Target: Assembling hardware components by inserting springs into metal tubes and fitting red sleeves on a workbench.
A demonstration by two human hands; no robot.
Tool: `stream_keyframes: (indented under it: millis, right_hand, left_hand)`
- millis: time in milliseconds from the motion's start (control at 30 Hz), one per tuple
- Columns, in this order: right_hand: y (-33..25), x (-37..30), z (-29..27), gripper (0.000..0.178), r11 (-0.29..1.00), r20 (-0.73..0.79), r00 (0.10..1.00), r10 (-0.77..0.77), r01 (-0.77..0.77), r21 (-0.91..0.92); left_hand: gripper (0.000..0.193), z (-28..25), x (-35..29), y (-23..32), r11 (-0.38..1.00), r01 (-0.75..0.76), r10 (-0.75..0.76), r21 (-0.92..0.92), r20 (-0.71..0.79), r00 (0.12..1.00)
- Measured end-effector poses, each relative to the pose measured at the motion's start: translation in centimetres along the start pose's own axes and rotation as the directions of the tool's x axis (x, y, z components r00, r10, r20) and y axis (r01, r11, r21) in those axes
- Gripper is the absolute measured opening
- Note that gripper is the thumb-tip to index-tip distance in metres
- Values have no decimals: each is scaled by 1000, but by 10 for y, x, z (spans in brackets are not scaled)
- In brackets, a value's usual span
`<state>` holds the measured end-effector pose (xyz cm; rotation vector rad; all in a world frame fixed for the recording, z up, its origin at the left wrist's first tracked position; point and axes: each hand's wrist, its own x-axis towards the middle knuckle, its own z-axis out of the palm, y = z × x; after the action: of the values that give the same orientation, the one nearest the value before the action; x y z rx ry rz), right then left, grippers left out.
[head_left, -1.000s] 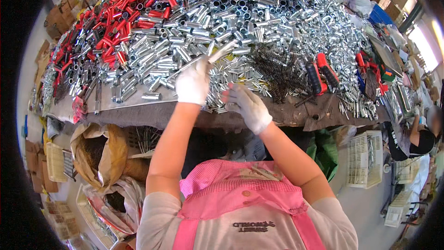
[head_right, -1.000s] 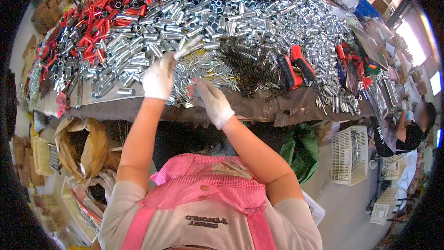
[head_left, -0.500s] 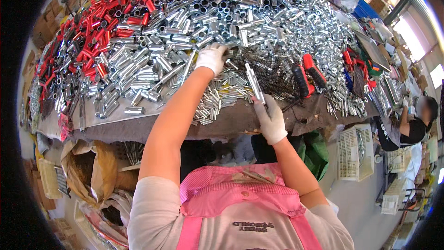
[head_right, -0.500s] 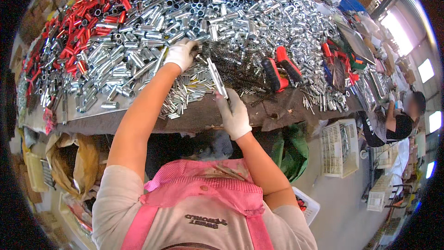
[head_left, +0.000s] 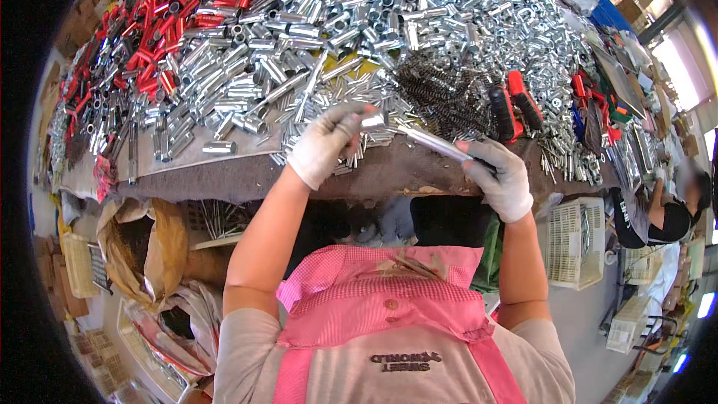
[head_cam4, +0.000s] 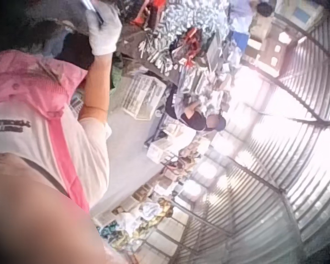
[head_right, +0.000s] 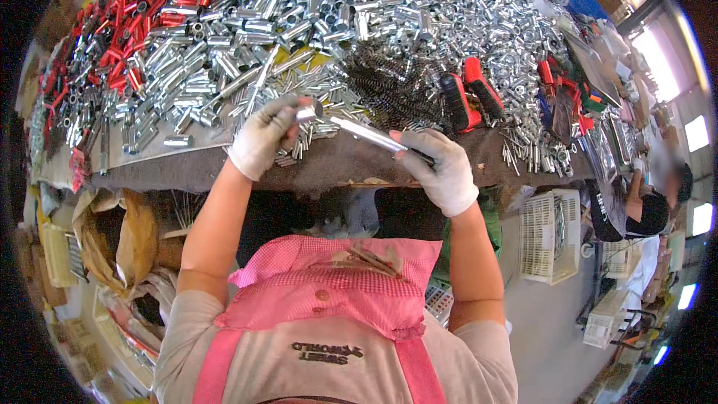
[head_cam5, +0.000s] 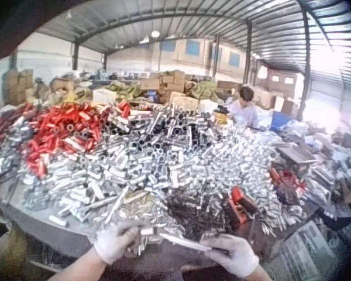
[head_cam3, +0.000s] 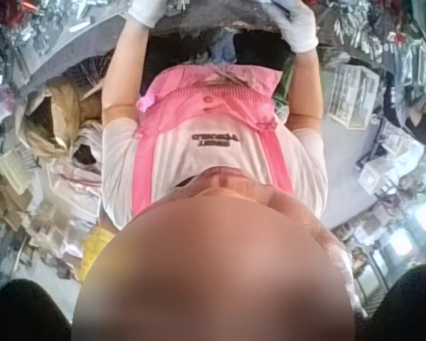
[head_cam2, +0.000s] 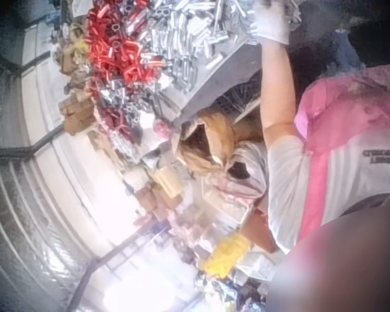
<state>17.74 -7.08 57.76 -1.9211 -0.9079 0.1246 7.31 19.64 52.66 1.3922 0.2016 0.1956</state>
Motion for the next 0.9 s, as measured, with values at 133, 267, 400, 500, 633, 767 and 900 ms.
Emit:
stream_keyframes:
  millis: [133,267,400,500,633,767,900]
  right_hand:
    - [-9,5,7,26,982,222,972,-82,117,-150]
    - [-19,-1,18,27,939,301,918,-257,311,-146]
    - [-37,-14,25,24,859,113,941,-320,339,-384]
    - [-45,-13,51,30,788,4,890,-456,405,-463]
    - [-28,-3,85,46,772,-93,767,-635,624,-123]
    - [-3,69,57,33,933,-410,850,-330,227,-279]
    - [59,147,39,37,767,-218,973,-83,-77,-636]
  left_hand:
    - [26,12,-19,-7,949,-116,105,295,54,993]
    - [33,25,-41,-14,987,74,-68,-139,48,997]
    - [33,28,-51,-27,526,99,-195,-845,-6,981]
    - [25,61,-65,-15,570,114,-237,-814,-30,971]
    - [33,79,-63,-11,595,58,-108,-801,-8,994]
    - [33,43,-63,-5,473,65,-199,-879,-34,979]
    - [25,33,-64,-4,559,105,-209,-822,-17,978]
